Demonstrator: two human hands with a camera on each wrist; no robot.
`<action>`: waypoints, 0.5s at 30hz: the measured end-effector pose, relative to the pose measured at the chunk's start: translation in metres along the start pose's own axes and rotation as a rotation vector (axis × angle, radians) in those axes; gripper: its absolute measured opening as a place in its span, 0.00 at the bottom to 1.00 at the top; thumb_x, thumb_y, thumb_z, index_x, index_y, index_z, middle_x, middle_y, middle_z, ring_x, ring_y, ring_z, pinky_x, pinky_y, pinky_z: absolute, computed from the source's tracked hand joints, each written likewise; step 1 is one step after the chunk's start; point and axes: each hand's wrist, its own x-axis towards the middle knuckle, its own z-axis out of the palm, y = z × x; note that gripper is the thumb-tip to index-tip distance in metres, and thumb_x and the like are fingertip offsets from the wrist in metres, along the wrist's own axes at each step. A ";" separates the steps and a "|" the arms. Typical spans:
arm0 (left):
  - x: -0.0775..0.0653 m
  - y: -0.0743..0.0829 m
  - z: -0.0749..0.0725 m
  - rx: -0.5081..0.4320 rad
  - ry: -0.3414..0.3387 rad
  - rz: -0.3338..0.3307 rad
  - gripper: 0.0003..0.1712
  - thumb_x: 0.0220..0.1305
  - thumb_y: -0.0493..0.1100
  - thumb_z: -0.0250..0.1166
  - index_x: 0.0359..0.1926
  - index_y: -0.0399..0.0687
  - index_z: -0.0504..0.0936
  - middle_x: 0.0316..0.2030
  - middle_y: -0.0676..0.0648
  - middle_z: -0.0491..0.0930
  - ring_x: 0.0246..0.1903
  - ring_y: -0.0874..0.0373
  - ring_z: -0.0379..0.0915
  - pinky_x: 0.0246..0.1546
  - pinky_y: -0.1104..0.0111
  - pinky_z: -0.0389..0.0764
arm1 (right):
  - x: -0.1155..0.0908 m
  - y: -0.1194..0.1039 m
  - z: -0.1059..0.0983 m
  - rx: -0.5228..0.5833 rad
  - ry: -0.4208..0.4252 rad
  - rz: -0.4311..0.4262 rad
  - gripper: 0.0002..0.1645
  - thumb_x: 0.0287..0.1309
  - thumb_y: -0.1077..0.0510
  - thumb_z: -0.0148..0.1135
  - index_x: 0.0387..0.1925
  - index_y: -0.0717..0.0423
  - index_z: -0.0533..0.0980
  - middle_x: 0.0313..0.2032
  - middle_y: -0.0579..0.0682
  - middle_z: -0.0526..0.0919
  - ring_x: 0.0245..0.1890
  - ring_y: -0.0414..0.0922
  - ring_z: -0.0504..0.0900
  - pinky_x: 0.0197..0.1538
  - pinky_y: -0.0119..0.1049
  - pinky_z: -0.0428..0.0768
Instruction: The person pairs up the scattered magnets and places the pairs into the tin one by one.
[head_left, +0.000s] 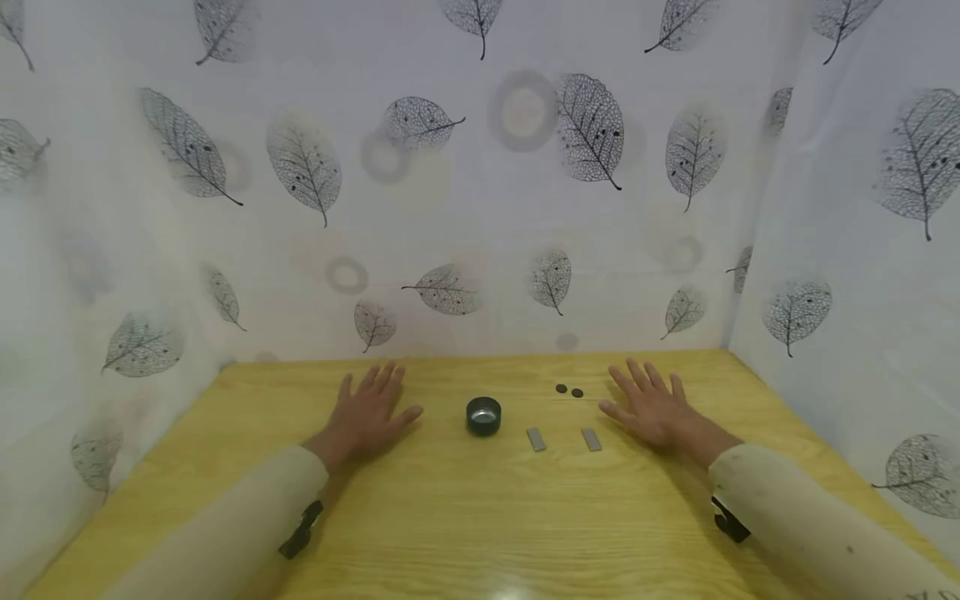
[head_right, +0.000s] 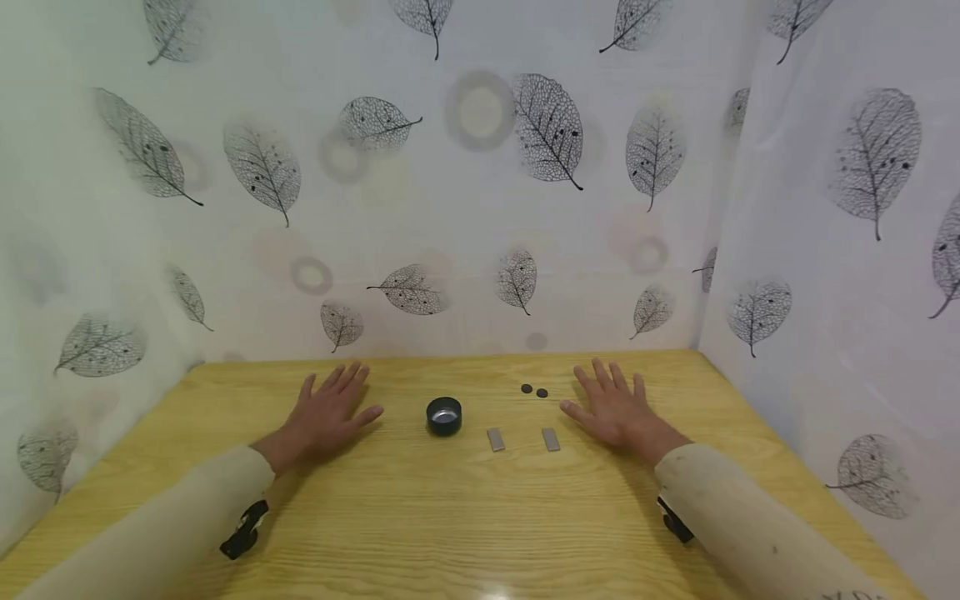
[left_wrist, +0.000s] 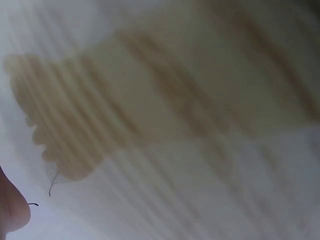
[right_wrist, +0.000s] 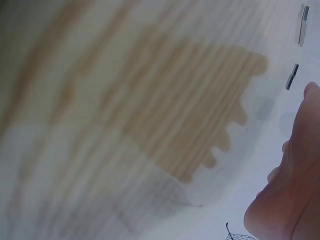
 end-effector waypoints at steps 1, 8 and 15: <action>0.001 0.000 0.000 -0.001 0.002 -0.002 0.47 0.73 0.70 0.43 0.78 0.43 0.51 0.77 0.40 0.50 0.76 0.37 0.45 0.69 0.33 0.39 | 0.000 0.000 0.000 0.001 0.001 -0.002 0.49 0.70 0.27 0.39 0.78 0.54 0.50 0.77 0.67 0.42 0.75 0.71 0.41 0.67 0.75 0.36; 0.003 0.002 0.001 -0.039 -0.005 -0.011 0.48 0.72 0.71 0.42 0.78 0.43 0.51 0.78 0.40 0.49 0.76 0.38 0.44 0.69 0.33 0.39 | 0.000 -0.001 -0.004 -0.024 0.008 -0.009 0.48 0.71 0.29 0.40 0.78 0.55 0.50 0.77 0.66 0.43 0.75 0.70 0.44 0.67 0.75 0.37; 0.007 0.011 0.007 -0.030 -0.003 0.040 0.48 0.72 0.72 0.42 0.78 0.43 0.53 0.78 0.42 0.49 0.76 0.39 0.47 0.69 0.34 0.39 | -0.001 -0.001 -0.002 -0.010 0.007 -0.008 0.50 0.70 0.27 0.40 0.79 0.54 0.48 0.78 0.65 0.42 0.75 0.70 0.43 0.67 0.75 0.37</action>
